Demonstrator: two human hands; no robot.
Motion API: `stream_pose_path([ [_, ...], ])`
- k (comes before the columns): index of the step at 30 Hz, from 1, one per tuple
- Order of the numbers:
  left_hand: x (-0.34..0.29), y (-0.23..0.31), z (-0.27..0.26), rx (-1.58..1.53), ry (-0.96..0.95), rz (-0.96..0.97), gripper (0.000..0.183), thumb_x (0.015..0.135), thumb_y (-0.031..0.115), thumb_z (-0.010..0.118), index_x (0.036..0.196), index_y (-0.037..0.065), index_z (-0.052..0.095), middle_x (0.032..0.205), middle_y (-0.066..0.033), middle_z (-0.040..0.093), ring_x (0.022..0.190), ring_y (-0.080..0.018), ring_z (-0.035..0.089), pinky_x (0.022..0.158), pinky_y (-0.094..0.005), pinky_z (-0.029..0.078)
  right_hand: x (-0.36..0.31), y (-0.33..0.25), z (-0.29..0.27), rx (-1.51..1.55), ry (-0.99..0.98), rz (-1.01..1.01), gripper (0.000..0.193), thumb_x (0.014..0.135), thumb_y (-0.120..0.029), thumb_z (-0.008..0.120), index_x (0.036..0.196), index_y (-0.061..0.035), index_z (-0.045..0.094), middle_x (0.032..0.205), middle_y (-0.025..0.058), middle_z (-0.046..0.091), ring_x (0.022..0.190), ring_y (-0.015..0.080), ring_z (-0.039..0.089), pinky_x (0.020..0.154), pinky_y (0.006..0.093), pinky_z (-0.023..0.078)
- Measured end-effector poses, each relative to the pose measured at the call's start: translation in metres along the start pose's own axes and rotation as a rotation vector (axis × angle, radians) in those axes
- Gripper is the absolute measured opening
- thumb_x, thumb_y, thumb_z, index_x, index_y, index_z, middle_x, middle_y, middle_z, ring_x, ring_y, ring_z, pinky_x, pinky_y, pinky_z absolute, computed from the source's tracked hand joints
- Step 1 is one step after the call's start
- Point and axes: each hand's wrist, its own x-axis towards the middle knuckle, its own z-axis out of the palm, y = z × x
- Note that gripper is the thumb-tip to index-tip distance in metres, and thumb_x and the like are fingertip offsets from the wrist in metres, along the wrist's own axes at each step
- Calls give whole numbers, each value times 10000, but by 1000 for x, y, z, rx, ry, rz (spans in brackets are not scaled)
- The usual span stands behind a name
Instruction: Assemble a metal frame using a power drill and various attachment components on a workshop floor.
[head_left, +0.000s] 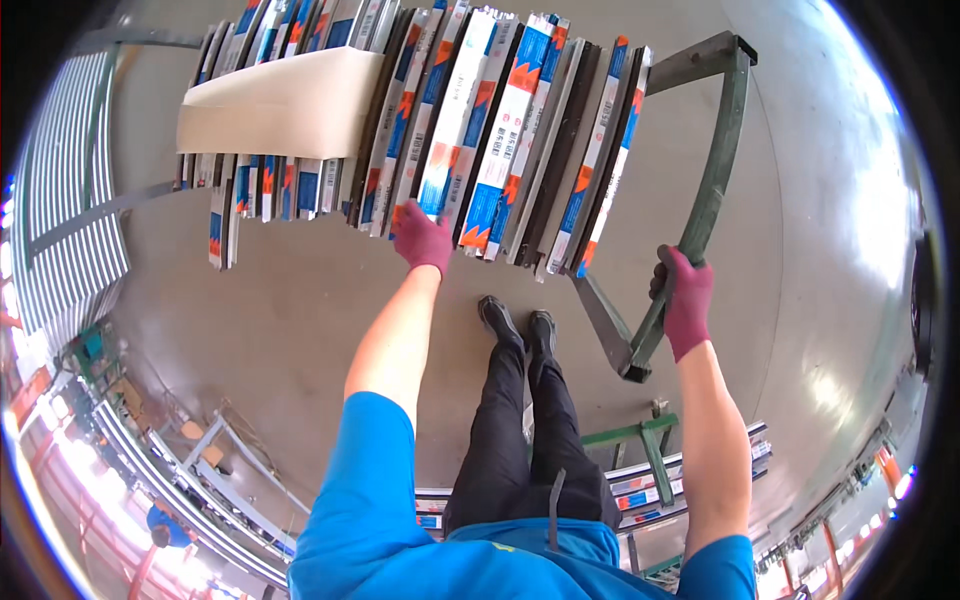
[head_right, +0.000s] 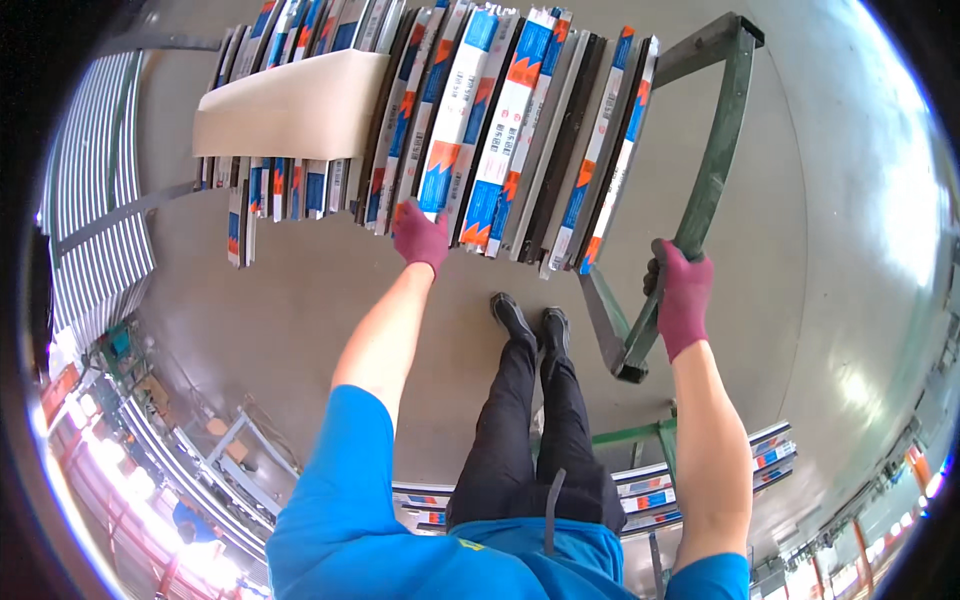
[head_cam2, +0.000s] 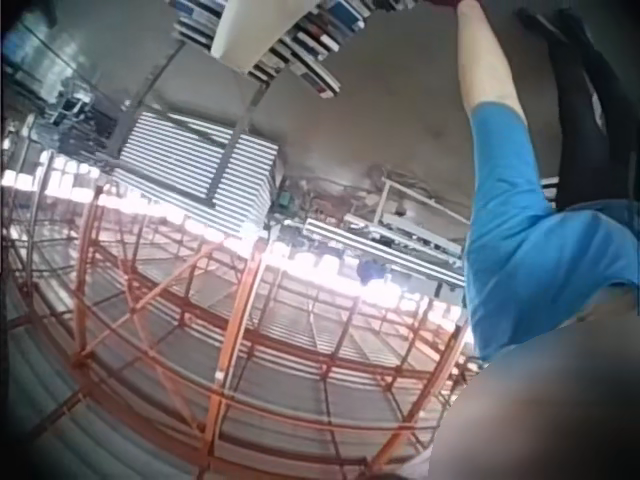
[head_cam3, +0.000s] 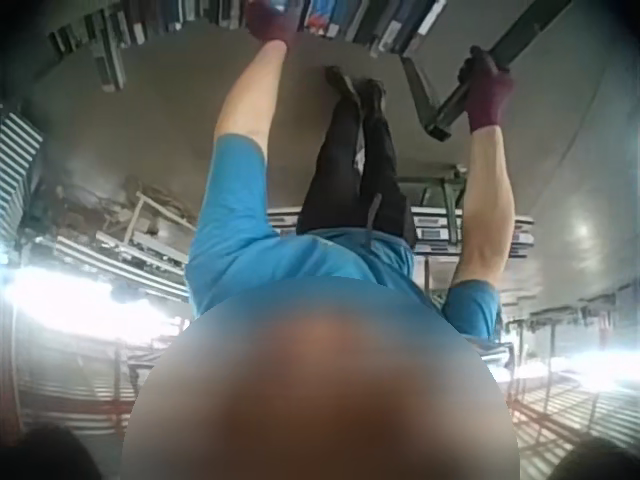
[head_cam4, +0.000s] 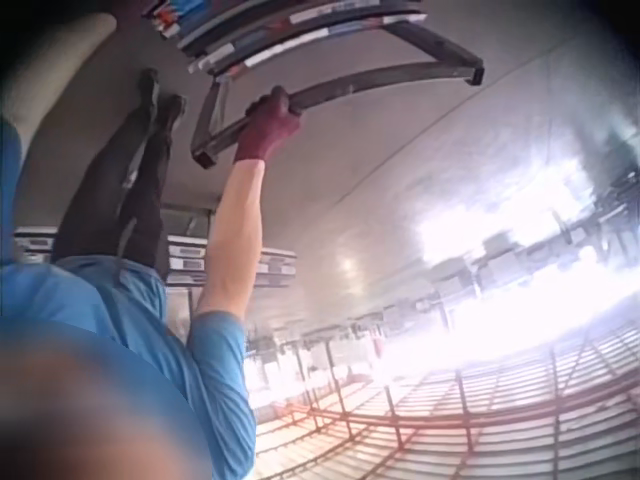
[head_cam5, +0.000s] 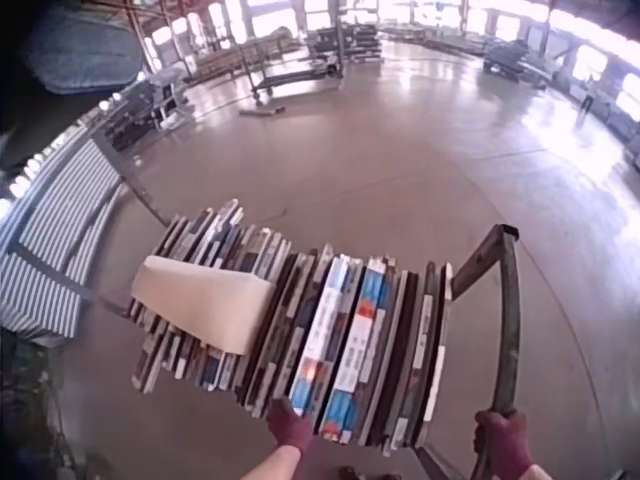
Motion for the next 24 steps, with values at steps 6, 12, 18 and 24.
stream_pose_path([
  [6,91,-100,-3,-31,-114,118,522,948,507,673,1240,75,683,1128,-240,728,1050,-433,692,907,-543,537,-3,-14,26,23,-63,11,190,888,-199,749,918,-55,628,687,35,578,511,148,547,476,306,439],
  [12,76,-56,-51,-772,-219,112,405,1033,383,672,1070,-14,742,905,-122,764,833,-146,667,791,-324,540,-3,-9,2,6,-8,12,197,884,-189,740,908,-28,629,680,42,585,528,139,554,503,311,446],
  [18,-95,0,-159,-460,33,349,208,966,235,692,881,53,636,778,-185,667,726,-442,648,619,-471,506,-11,-1,0,-368,226,-241,428,892,-300,776,1137,14,619,895,125,685,783,234,674,686,404,544],
  [24,-264,-4,-244,-226,116,446,204,864,217,744,1004,101,652,891,-147,655,814,-401,638,672,-517,509,-180,-6,137,-407,-101,-816,893,854,-284,857,1524,36,360,1463,222,549,1350,334,531,1133,452,417],
])
